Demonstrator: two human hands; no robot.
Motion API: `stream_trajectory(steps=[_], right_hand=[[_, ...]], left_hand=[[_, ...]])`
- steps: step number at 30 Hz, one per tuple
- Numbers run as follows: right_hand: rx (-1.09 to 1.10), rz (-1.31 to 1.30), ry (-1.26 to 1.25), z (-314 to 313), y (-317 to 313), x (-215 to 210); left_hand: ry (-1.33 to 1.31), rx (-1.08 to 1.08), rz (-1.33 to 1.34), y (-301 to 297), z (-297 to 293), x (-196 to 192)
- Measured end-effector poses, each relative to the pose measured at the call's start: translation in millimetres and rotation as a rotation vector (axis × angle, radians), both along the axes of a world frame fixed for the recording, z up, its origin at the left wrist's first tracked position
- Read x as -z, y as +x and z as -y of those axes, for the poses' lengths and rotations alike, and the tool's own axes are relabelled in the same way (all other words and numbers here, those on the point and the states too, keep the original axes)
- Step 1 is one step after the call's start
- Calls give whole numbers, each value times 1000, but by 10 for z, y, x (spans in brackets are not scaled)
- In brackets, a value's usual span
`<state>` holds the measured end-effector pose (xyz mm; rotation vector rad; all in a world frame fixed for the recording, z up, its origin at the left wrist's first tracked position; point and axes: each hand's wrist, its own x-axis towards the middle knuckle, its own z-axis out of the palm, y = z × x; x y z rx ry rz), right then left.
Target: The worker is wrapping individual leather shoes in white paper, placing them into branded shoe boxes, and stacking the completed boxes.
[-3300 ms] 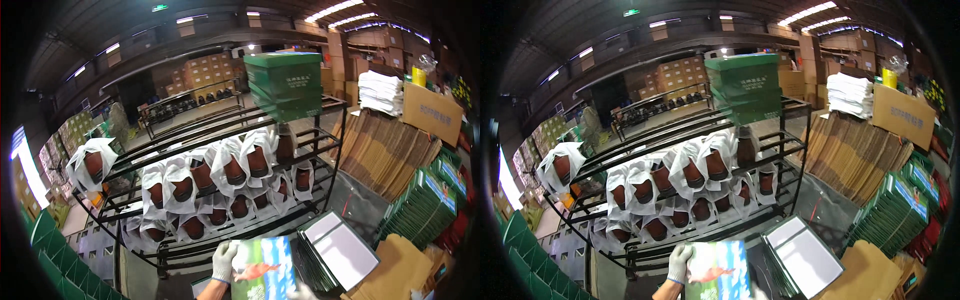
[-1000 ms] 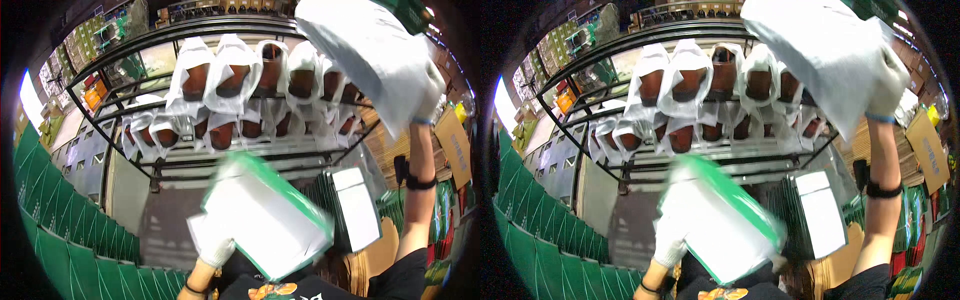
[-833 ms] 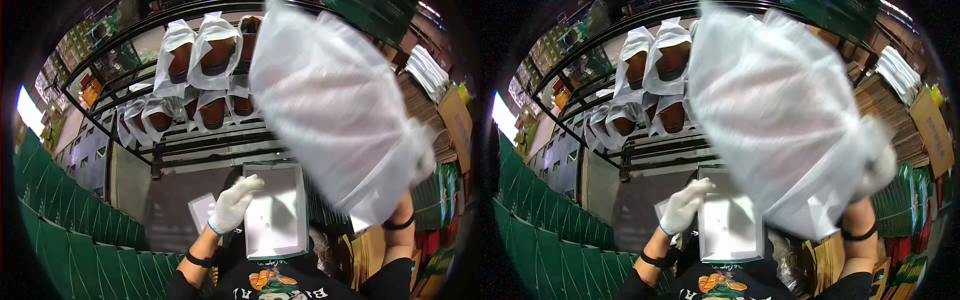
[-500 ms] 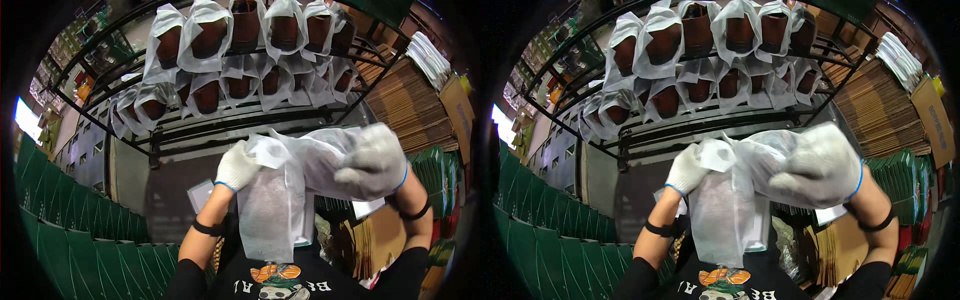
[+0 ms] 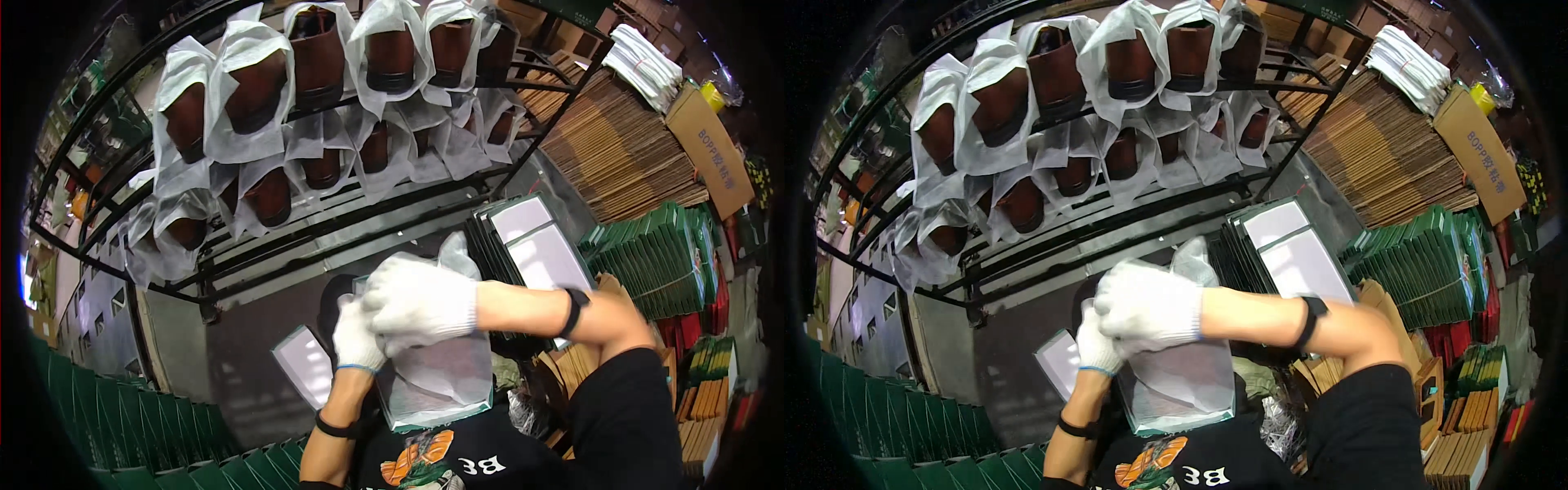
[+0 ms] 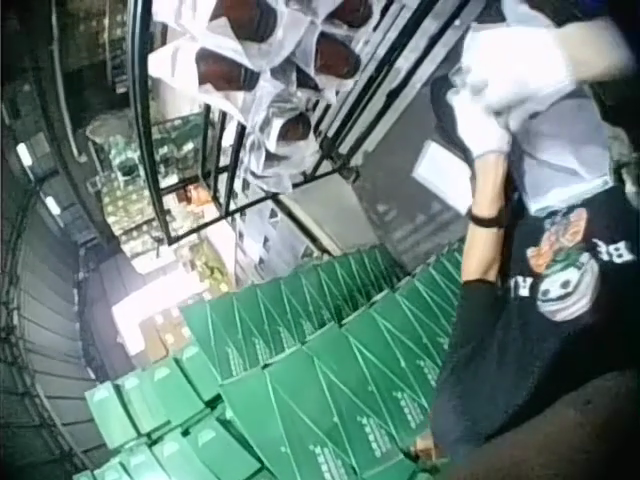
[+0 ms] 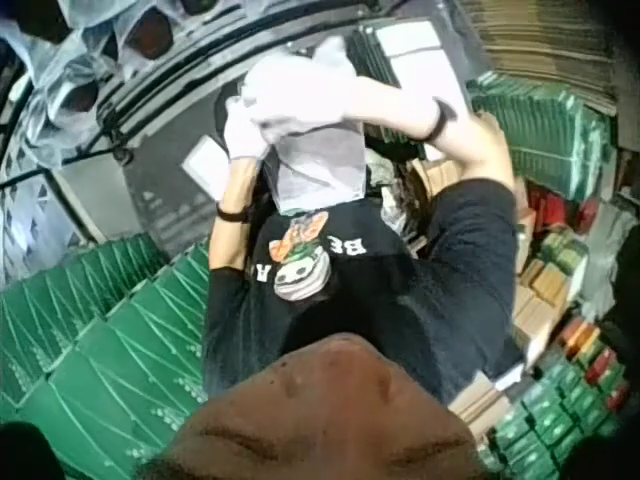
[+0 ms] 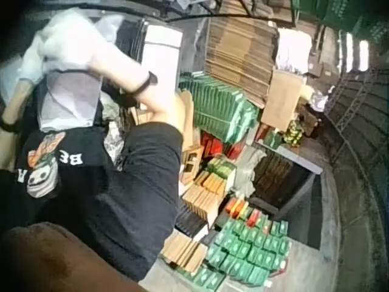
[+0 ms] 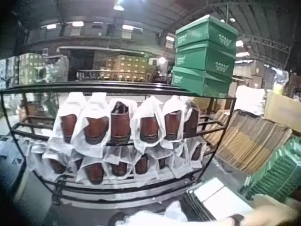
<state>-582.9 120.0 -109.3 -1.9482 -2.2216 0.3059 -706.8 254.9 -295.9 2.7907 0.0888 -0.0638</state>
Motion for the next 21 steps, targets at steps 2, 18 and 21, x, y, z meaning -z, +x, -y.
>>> stream_trajectory(steps=[2,18,21], right_hand=[[631,-264,691,717,-44,92],[1725,-634,537,2645,-714,-247],[1530,-1267,640,2680,-1194,379]], left_hand=[[-433,-364,585,-138,43,-430],[-577,-193,388,-731,390,-303],[-977,-246,180,-1555,530,10]])
